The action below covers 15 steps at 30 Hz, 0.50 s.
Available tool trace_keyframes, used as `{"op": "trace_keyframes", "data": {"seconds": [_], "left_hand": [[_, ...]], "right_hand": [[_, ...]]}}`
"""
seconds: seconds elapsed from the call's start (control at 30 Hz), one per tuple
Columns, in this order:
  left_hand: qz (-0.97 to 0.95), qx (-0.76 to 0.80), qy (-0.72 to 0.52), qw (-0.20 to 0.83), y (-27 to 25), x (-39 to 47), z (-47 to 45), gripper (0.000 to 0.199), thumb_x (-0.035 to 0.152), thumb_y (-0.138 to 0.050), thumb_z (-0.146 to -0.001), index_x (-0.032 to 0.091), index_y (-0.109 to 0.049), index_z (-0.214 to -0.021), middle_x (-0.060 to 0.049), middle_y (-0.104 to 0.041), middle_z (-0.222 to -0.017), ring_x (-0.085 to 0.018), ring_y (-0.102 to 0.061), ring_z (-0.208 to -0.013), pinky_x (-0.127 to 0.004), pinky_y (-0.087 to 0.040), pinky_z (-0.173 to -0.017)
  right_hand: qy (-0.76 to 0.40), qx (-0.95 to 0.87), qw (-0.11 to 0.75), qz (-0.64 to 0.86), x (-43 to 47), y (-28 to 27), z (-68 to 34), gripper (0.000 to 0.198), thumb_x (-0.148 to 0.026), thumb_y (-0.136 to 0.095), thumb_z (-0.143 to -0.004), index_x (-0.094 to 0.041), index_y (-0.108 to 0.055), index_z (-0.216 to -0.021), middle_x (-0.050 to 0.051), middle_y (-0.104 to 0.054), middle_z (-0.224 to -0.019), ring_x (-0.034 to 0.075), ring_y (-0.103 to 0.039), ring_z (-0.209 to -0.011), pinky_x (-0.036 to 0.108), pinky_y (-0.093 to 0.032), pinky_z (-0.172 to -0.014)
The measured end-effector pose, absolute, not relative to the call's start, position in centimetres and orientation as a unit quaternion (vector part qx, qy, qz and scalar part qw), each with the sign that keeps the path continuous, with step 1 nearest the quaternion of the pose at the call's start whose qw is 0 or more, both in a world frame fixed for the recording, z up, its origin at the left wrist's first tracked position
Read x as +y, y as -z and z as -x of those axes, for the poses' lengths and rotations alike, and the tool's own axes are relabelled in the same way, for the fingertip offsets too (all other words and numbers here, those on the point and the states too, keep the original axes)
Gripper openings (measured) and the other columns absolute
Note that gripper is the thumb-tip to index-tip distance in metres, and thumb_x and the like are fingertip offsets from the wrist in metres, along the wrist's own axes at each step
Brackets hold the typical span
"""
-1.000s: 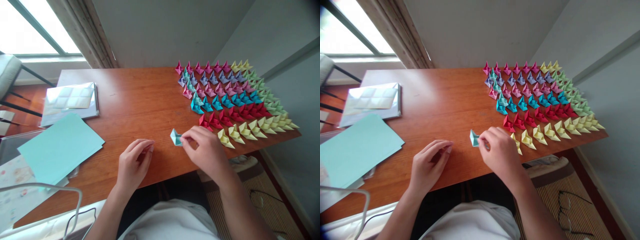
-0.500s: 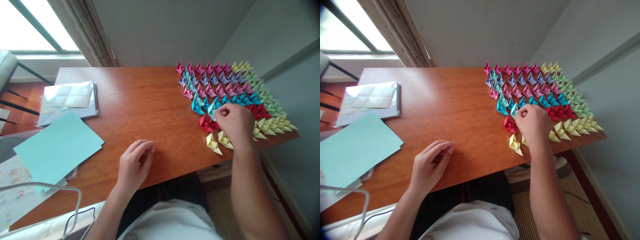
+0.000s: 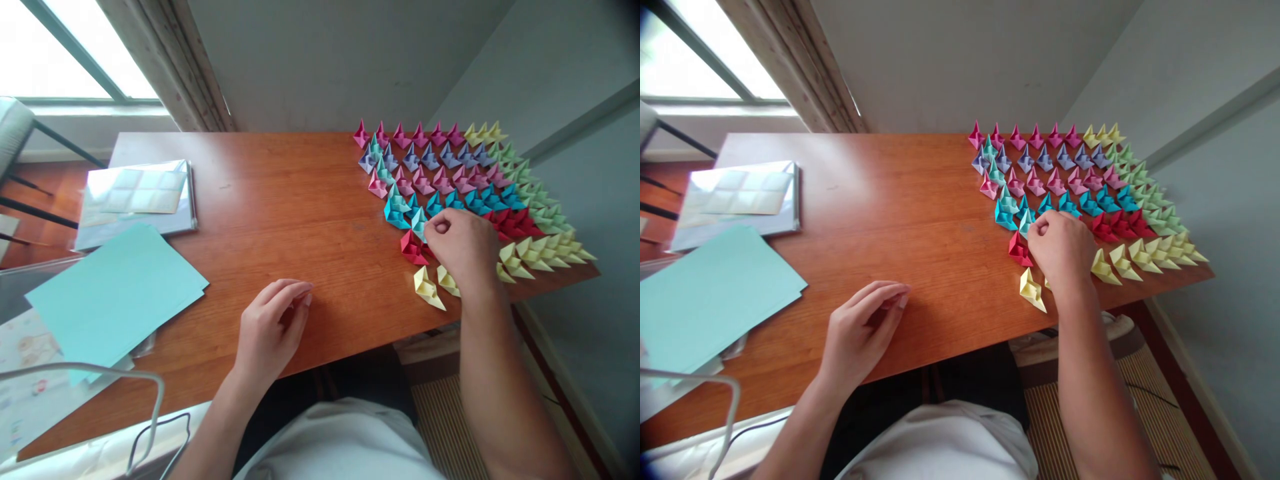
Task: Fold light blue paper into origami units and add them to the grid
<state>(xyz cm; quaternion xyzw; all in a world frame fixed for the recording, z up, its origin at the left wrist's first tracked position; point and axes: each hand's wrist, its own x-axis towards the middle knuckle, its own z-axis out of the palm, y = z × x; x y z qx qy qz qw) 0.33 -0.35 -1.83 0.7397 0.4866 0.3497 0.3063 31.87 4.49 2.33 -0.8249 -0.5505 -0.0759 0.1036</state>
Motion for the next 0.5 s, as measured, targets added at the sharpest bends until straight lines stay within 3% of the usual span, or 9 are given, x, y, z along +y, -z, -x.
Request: {"op": "trace_keyframes", "data": {"seconds": [0.5], "left_hand": [[-0.744,0.484,-0.348,0.301,1.80,-0.33,-0.39,0.013,0.015,-0.058,-0.093,0.019,-0.069,-0.100,-0.004,-0.070,-0.096,-0.013,-0.066,-0.081,-0.024,-0.054,-0.075]], "right_hand": [[0.078,-0.558,0.104,0.819,4.52,-2.41,-31.55,0.014,-0.022,-0.056,-0.078,-0.022,-0.065,-0.068,0.006,-0.068,-0.078,0.020,-0.053,-0.063,0.031,-0.026,-0.054]]}}
